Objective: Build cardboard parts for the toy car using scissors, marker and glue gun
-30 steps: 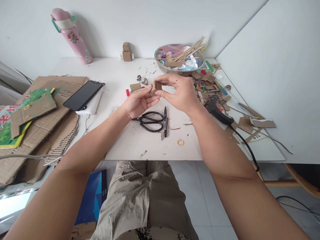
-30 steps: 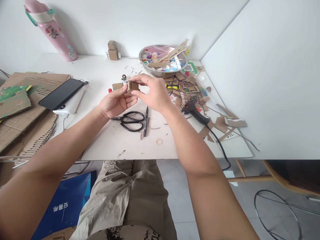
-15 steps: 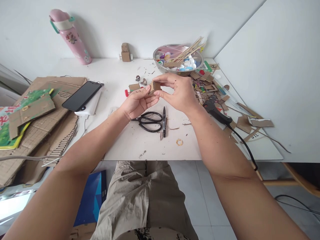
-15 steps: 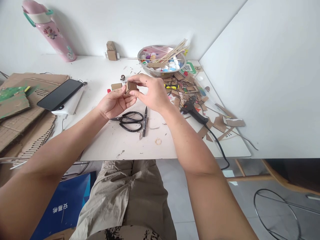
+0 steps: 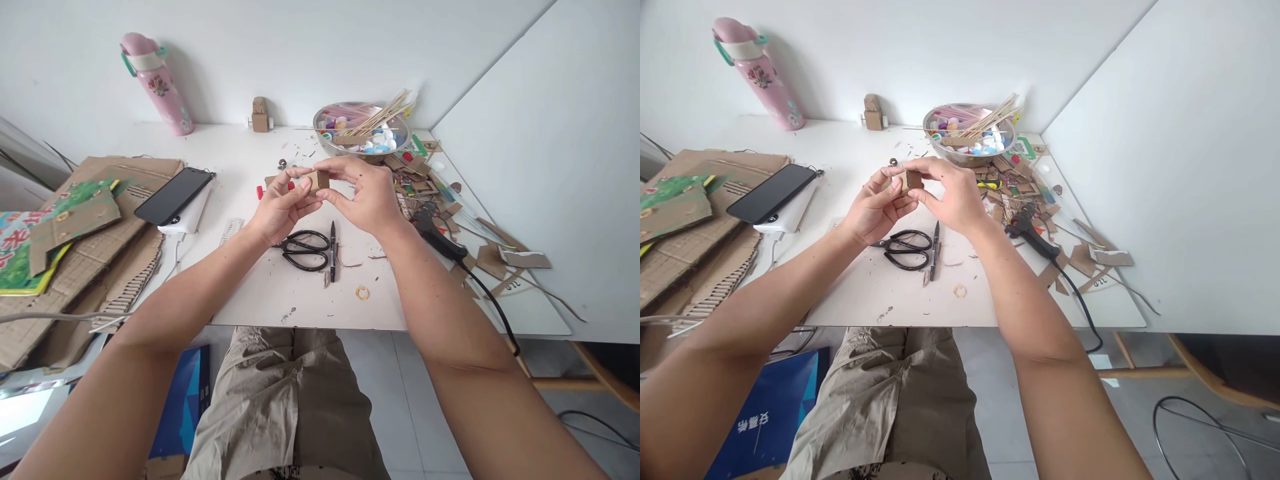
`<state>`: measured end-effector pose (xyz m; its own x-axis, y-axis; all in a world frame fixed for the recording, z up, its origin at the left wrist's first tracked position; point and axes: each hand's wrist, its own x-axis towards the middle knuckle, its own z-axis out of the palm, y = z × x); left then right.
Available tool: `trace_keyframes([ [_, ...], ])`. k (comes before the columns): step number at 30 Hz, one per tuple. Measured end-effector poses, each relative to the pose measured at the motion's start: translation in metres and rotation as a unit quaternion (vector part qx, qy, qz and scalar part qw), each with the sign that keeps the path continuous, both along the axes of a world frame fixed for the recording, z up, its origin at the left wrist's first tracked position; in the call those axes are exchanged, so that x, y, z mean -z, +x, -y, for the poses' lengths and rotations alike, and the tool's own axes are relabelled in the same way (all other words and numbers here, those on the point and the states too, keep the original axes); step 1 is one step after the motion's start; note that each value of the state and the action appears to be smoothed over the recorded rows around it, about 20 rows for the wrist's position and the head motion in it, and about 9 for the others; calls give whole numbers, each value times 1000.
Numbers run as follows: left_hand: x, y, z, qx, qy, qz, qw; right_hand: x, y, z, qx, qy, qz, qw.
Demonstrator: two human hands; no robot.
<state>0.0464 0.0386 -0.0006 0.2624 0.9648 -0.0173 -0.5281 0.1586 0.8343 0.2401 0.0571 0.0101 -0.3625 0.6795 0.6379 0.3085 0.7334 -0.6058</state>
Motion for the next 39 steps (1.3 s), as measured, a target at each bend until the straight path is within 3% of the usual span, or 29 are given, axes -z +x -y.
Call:
trace_keyframes([
  [7, 3, 5, 3, 2, 44, 11, 999, -2, 0, 3, 16, 25, 13, 999],
  [22, 0, 8, 7, -24, 26, 14, 999, -9, -3, 10, 38, 74, 34, 996],
  [32, 2, 1, 3, 9, 63, -10, 998, -9, -1, 10, 24, 73, 61, 995],
  [39, -3, 1, 4, -4, 0, 3, 1000, -18, -4, 17, 47, 28, 69, 996],
])
